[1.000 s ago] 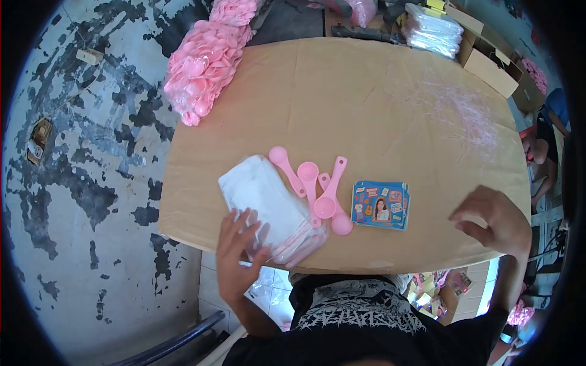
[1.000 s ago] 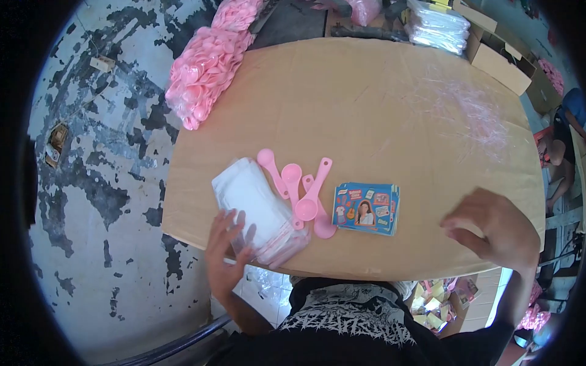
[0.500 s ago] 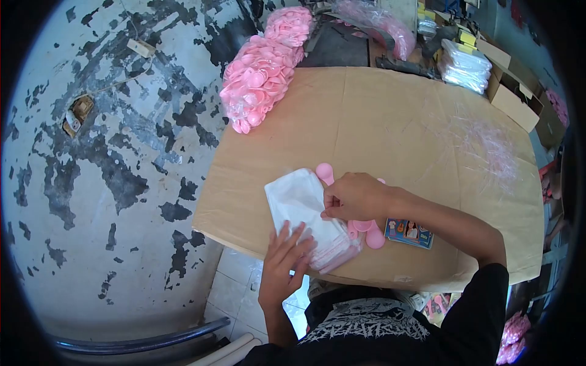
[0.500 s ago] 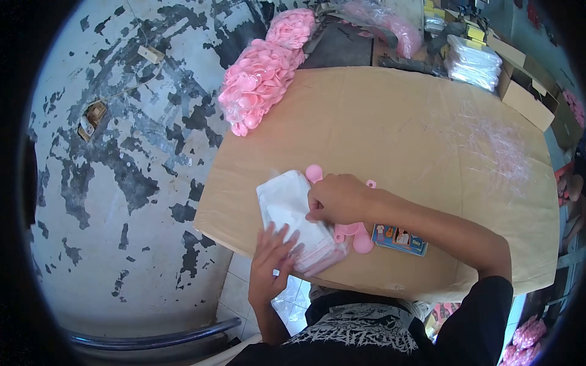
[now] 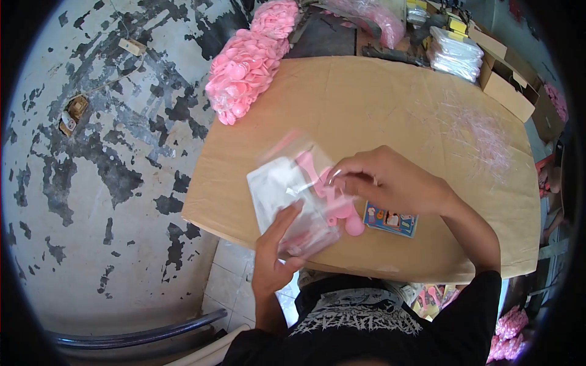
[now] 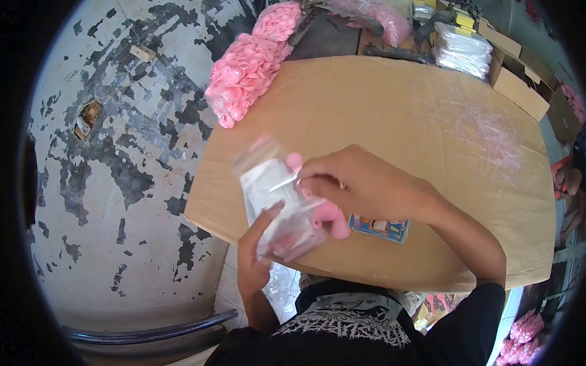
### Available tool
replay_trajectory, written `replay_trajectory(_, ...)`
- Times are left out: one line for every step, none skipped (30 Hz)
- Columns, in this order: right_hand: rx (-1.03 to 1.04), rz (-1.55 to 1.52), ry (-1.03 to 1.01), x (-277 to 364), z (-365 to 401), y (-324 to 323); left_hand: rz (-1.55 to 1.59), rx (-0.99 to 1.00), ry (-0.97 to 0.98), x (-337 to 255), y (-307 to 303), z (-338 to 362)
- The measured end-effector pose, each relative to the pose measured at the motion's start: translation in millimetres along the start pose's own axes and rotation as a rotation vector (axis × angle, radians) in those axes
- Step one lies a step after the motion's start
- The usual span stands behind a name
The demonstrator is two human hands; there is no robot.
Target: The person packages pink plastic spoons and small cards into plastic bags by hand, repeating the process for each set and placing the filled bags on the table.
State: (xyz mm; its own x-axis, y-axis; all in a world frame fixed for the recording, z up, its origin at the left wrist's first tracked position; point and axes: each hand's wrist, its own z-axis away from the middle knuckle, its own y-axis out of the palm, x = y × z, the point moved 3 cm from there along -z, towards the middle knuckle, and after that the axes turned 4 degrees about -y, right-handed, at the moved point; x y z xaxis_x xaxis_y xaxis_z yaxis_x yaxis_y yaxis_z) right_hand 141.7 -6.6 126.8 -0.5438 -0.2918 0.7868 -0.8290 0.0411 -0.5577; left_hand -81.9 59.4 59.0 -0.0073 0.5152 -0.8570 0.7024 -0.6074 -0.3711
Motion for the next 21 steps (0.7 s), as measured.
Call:
replay_trajectory(0.056,0.020,0.025,5.8,7.4,1.2,0.578,-0.003,-0.101,-19.9,23.7,-5.4)
replay_trajectory(0.114,0.040,0.049,12.8,14.0,2.7,0.589,0.005,-0.161,-17.1,38.5,-8.7)
replay_trajectory(0.173,0.062,0.071,16.5,20.5,4.8,0.599,0.012,-0.218,-10.7,50.4,-11.2)
replay_trajectory(0.109,0.094,0.075,14.3,27.8,1.1,0.605,0.021,-0.265,-4.3,60.3,-13.9)
replay_trajectory(0.040,0.132,0.074,8.4,37.2,-5.9,0.733,-0.046,-0.437,4.6,68.3,-14.8)
replay_trajectory(-0.029,0.168,0.073,1.3,47.1,-12.7,0.843,-0.058,-0.408,2.4,71.3,-21.2)
replay_trajectory(-0.049,0.304,0.075,-7.7,58.6,-17.4,0.952,-0.069,-0.382,0.0,73.5,-29.4)
replay_trajectory(-0.067,0.438,0.080,-19.2,71.7,-21.2,1.061,-0.080,-0.358,-2.4,75.7,-34.7)
replay_trajectory(-0.086,0.570,0.085,-30.0,81.7,-24.8,1.105,-0.121,-0.375,-3.5,77.2,-36.9)
replay_trajectory(-0.038,0.509,0.144,-43.6,87.8,-26.0,1.038,-0.148,-0.380,-4.7,79.8,-39.1)
replay_trajectory(0.007,0.444,0.201,-57.3,91.8,-26.9,0.967,-0.173,-0.385,-5.8,83.4,-41.2)
replay_trajectory(0.049,0.375,0.258,-63.1,92.1,-27.8,0.893,-0.194,-0.391,-6.7,85.9,-43.5)
replay_trajectory(0.053,0.313,0.327,-65.6,91.1,-31.2,0.971,-0.240,-0.432,-6.0,87.6,-45.0)
replay_trajectory(0.058,0.251,0.396,-64.4,87.9,-36.1,0.934,-0.254,-0.427,-4.7,88.8,-44.9)
replay_trajectory(0.066,0.195,0.463,-63.7,86.9,-39.5,0.903,-0.271,-0.418,-1.2,90.3,-44.9)
replay_trajectory(0.067,0.203,0.413,-64.8,87.6,-40.3,0.873,-0.291,-0.404,1.9,91.0,-45.5)
replay_trajectory(0.069,0.213,0.359,-67.8,88.3,-40.1,0.904,-0.304,-0.379,4.0,90.8,-46.3)
replay_trajectory(0.074,0.223,0.305,-67.9,87.4,-39.4,0.935,-0.320,-0.355,6.0,89.7,-46.2)
replay_trajectory(0.010,0.166,0.329,-65.2,86.7,-41.8,0.965,-0.335,-0.328,7.2,88.3,-46.5)
replay_trajectory(-0.055,0.110,0.351,-58.9,86.0,-45.5,0.971,-0.350,-0.318,8.1,87.3,-46.9)
replay_trajectory(-0.120,0.053,0.374,-53.1,85.9,-48.5,0.977,-0.364,-0.308,8.9,87.1,-47.1)
